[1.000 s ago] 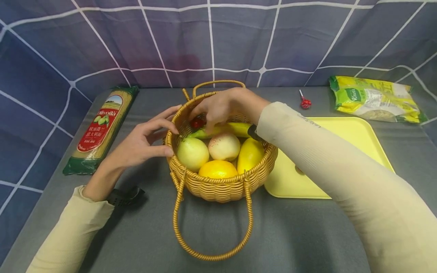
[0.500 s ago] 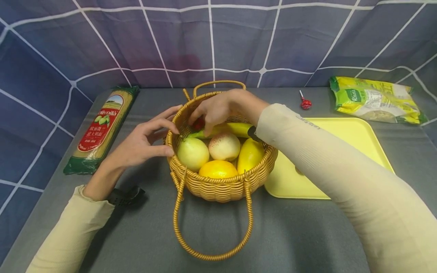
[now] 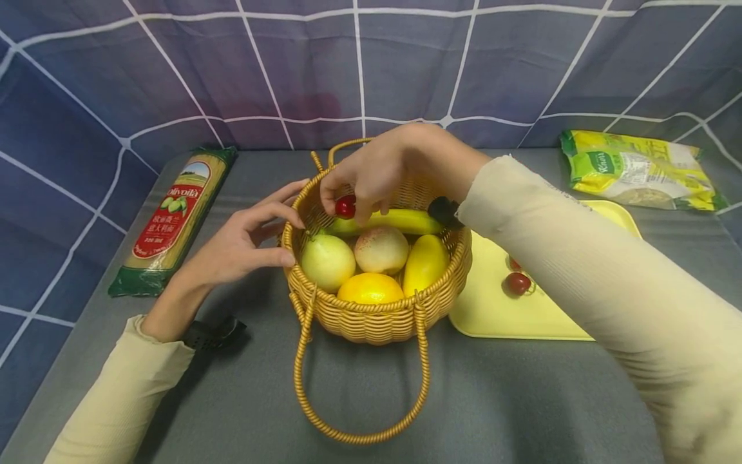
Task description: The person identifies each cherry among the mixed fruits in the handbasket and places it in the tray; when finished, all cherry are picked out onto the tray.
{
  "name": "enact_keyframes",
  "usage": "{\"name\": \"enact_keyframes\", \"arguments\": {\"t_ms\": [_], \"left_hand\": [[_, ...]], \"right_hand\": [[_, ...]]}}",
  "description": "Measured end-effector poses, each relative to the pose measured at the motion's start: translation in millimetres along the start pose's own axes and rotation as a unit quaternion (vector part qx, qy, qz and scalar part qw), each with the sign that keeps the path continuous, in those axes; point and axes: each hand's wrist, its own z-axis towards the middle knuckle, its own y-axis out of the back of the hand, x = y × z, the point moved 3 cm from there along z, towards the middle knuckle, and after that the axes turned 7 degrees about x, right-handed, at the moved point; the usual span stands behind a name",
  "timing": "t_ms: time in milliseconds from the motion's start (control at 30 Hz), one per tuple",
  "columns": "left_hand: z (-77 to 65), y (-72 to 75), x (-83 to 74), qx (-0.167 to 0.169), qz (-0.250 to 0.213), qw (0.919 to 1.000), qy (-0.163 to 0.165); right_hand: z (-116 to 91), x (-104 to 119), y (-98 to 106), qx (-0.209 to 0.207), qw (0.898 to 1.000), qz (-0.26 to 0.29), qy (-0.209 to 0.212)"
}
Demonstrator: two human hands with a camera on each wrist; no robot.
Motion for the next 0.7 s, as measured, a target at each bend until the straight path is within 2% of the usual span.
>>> {"name": "enact_keyframes", "arguments": {"t_ms": [167, 400, 700], "left_hand": [[-0.1, 0.2, 0.3, 0.0, -0.003, 1.0, -0.005], [0.7, -0.2, 0.7, 0.0, -0.004, 0.9999, -0.012], [-0.2, 0.3, 0.8, -0.003, -0.009, 0.9998, -0.016]], "right_hand": [[-15, 1, -4, -0.02, 0.999, -0.004, 0.037], [-39, -3, -18, -0.107, 0.989, 0.012, 0.102], [-68, -16, -38, -0.19, 0.977, 0.008, 0.096]]}}
